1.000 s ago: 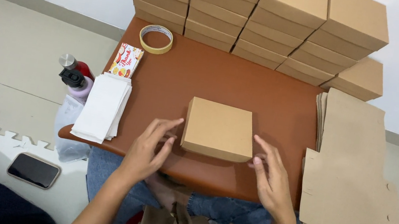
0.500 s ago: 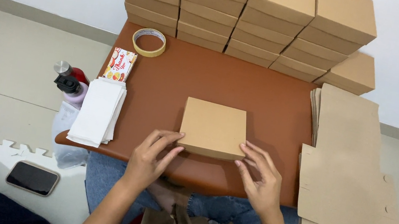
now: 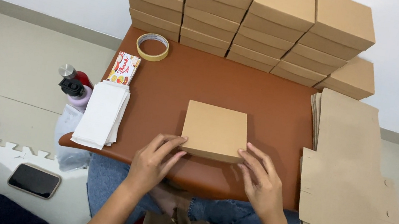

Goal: Assembling small cardboard boxes from flat templates by folding and tucking flaps.

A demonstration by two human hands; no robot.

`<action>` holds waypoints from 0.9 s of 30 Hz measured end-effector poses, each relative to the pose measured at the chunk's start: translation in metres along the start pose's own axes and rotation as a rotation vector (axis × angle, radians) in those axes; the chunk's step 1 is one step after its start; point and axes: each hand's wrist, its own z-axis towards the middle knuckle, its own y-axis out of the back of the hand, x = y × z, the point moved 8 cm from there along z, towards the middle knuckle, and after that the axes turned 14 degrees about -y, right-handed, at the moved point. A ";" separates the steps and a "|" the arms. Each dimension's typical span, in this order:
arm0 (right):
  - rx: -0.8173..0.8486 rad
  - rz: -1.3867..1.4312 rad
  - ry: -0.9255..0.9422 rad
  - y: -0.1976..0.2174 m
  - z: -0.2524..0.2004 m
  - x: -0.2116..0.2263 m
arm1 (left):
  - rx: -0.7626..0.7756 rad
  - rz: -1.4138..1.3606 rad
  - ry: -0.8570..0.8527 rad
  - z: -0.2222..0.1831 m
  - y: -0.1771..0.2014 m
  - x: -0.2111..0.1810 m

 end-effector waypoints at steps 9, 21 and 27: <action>-0.056 0.074 0.037 -0.008 -0.004 -0.015 | 0.019 0.053 -0.020 -0.002 -0.004 0.001; -0.221 -0.308 0.120 -0.005 -0.020 0.018 | 0.086 0.180 0.060 -0.004 -0.018 0.007; -0.091 -0.038 0.047 -0.011 -0.017 -0.002 | 0.062 0.097 0.086 -0.001 -0.022 0.009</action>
